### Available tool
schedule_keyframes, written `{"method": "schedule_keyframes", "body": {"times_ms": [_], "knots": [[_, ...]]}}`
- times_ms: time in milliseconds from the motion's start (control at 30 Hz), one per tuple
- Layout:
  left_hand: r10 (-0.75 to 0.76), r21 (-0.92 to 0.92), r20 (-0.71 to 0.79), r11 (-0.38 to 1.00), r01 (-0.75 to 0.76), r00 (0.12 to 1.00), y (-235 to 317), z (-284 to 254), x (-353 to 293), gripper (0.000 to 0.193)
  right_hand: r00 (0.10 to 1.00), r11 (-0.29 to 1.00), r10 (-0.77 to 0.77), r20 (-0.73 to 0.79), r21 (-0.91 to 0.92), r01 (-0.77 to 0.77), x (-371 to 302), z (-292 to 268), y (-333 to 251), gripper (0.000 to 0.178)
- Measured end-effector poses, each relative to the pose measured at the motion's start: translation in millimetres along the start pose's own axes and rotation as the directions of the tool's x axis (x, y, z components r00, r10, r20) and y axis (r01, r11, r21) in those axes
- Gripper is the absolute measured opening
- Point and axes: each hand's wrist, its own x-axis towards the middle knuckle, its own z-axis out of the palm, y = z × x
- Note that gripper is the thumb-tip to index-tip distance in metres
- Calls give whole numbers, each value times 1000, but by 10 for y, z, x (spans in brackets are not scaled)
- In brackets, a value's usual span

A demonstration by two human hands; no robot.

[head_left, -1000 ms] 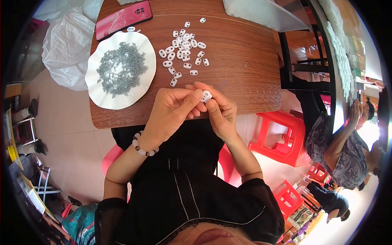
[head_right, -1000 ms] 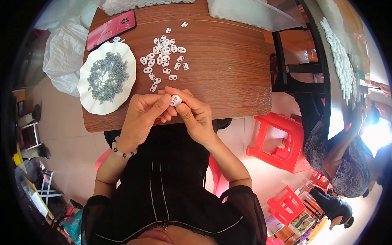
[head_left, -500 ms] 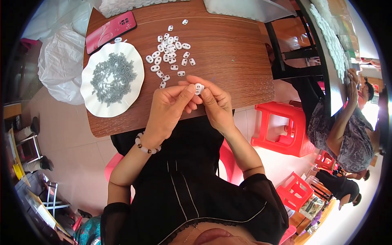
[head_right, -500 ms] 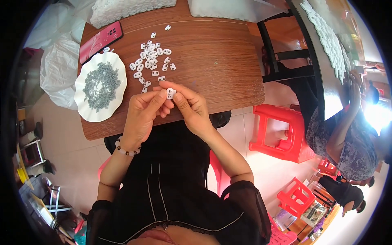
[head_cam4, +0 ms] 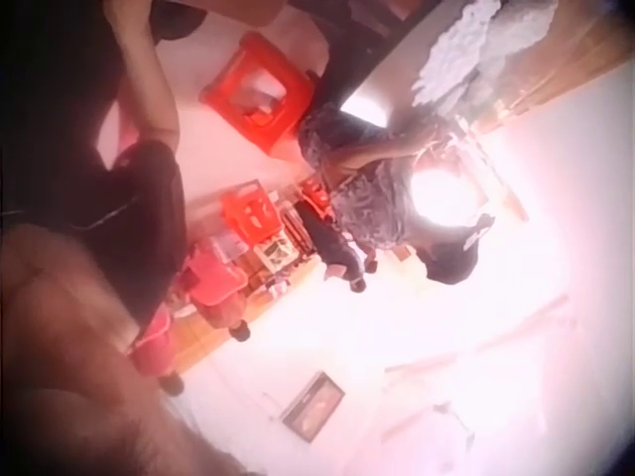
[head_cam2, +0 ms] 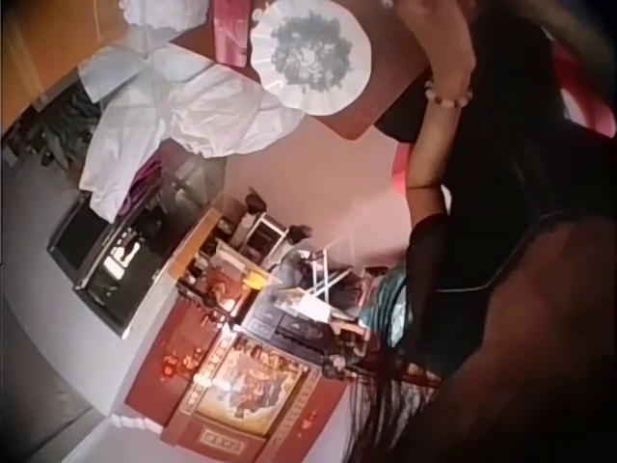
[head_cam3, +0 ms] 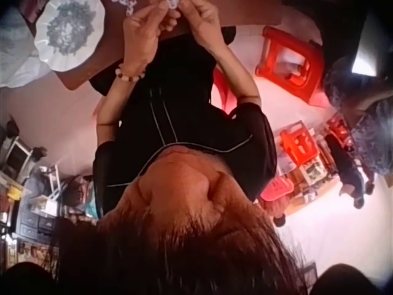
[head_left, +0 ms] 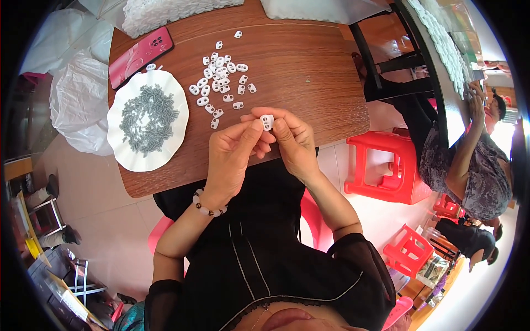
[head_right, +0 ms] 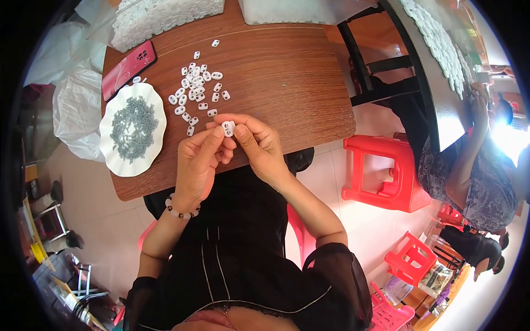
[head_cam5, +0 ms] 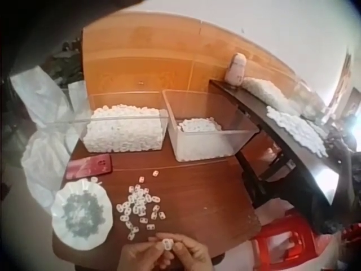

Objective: Manually assembling small plastic buckle or cord lock components by inserting small metal pieces.

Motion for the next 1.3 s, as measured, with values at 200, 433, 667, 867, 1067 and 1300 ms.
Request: {"method": "schedule_keyframes", "body": {"times_ms": [200, 433, 667, 867, 1067, 1300], "knots": [[20, -14, 20, 1000, -20, 1000, -62, -50, 41, 24, 1000, 997, -3, -14, -77, 2, 17, -9, 26, 41], [30, 21, 4, 999, -30, 1000, -97, -45, 62, 24, 998, 989, -4, -56, -147, -4, 11, 20, -4, 41], [33, 45, -13, 998, -32, 999, -110, -41, 77, 21, 996, 949, -74, -58, -312, 53, 20, 4, -21, 39], [47, 87, -43, 995, -43, 998, -100, -41, 76, 19, 991, 901, -136, -6, -416, 121, 31, -26, 3, 38], [77, 154, -61, 986, -67, 995, -61, -41, 54, 19, 985, 868, -163, 47, -468, 166, 38, -44, 21, 39], [101, 132, 5, 986, -100, 995, -136, -2, 106, 25, 999, 988, 1, -53, -151, -9, 21, -27, -5, 40]]}}
